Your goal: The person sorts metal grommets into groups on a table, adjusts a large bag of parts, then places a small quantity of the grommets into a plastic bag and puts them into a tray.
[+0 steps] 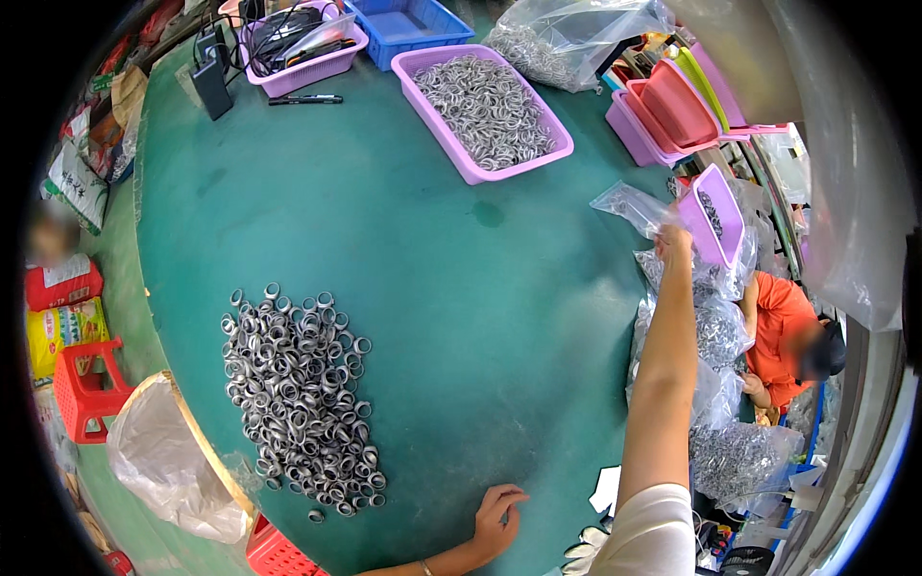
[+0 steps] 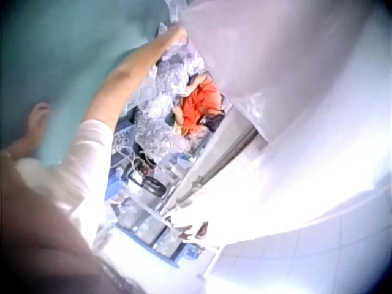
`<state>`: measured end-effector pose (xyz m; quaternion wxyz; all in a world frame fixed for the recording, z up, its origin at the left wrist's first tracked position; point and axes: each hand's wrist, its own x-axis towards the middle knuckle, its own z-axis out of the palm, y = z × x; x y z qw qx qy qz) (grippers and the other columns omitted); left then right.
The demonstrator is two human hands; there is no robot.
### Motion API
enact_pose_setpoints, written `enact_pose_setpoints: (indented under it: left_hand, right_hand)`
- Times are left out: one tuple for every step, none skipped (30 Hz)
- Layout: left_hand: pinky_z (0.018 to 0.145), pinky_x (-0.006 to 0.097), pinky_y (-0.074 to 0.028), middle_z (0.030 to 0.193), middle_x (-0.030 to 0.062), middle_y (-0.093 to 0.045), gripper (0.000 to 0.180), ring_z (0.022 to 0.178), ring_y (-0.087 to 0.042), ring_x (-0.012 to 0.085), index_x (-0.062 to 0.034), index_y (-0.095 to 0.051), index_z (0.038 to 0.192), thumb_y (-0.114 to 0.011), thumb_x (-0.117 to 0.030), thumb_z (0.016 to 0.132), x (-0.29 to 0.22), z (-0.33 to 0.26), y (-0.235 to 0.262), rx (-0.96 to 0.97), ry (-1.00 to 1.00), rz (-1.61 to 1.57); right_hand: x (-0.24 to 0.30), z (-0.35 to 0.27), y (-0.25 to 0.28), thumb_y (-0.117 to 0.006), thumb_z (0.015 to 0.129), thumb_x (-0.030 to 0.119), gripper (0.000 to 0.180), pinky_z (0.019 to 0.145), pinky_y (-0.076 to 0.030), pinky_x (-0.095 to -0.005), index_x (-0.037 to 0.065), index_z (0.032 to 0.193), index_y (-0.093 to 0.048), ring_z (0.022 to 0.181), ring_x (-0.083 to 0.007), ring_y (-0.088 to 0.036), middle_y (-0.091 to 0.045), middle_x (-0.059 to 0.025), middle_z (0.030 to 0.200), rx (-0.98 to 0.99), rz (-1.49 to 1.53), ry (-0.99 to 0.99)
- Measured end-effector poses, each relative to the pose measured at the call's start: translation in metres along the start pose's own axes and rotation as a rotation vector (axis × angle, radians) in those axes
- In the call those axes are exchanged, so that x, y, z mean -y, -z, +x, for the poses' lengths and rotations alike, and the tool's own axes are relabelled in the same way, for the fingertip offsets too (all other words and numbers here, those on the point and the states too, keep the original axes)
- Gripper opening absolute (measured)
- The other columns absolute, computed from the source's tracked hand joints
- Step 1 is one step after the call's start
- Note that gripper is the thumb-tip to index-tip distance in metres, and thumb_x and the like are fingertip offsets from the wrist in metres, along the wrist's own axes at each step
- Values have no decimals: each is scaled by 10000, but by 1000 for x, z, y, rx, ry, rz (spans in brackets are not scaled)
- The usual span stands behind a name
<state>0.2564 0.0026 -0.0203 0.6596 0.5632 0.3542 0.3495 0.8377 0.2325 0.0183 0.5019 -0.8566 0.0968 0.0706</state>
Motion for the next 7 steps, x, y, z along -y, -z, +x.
enact_pose_setpoints:
  left_hand:
    - [704, 309, -468, 964, 121, -589, 295, 855, -575, 255, -25, -650, 900, -504, 137, 702, 0, 2, 0, -21, -3, 28]
    - [690, 307, -470, 965, 119, -589, 297, 851, -576, 252, -30, -654, 898, -504, 136, 703, 1, 3, -1, -41, -6, 55]
    - [690, 307, -470, 965, 119, -589, 297, 851, -576, 252, -30, -654, 898, -504, 136, 703, 0, 3, -1, -34, -10, 50]
    - [672, 304, -472, 968, 116, -588, 296, 846, -577, 246, -34, -655, 894, -504, 134, 703, 0, 3, -1, -33, -24, 52]
    - [655, 300, -474, 970, 113, -588, 294, 840, -579, 239, -37, -657, 890, -504, 132, 704, 0, 3, -1, -29, -39, 52]
    - [655, 300, -474, 970, 113, -588, 294, 840, -579, 239, -37, -657, 890, -504, 132, 704, -2, 1, -3, -1, -44, 32]
    - [645, 298, -475, 972, 111, -587, 291, 837, -580, 235, -36, -656, 886, -505, 132, 703, -3, 0, -5, 26, -31, 8]
  right_hand:
    - [0, -17, -12, -707, 762, 264, 465, 598, -520, -384, -44, 1076, -558, 774, -221, -607, -610, -141, 879, 110, -19, 187]
    - [2, -34, -24, -692, 783, 175, 334, 503, -523, -328, -57, 1007, -603, 606, -178, -599, -591, -126, 763, 217, -34, 375]
    - [17, -54, -20, -631, 828, 101, 220, 543, -555, -296, -64, 972, -613, 588, -181, -610, -597, -111, 692, 178, -42, 439]
    - [21, -45, -16, -631, 828, 101, 220, 543, -555, -296, -64, 972, -613, 588, -181, -610, -597, -111, 692, 167, -41, 442]
    - [27, -39, -9, -619, 840, 96, 213, 561, -566, -317, -71, 972, -609, 605, -202, -622, -603, -114, 703, 330, 188, 680]
    - [48, -27, 11, -610, 850, 93, 212, 576, -573, -334, -78, 974, -604, 622, -220, -633, -608, -121, 723, 374, 279, 746]
    - [68, -16, 33, -601, 860, 90, 210, 591, -581, -350, -85, 976, -599, 638, -239, -643, -614, -127, 743, 424, 366, 808]
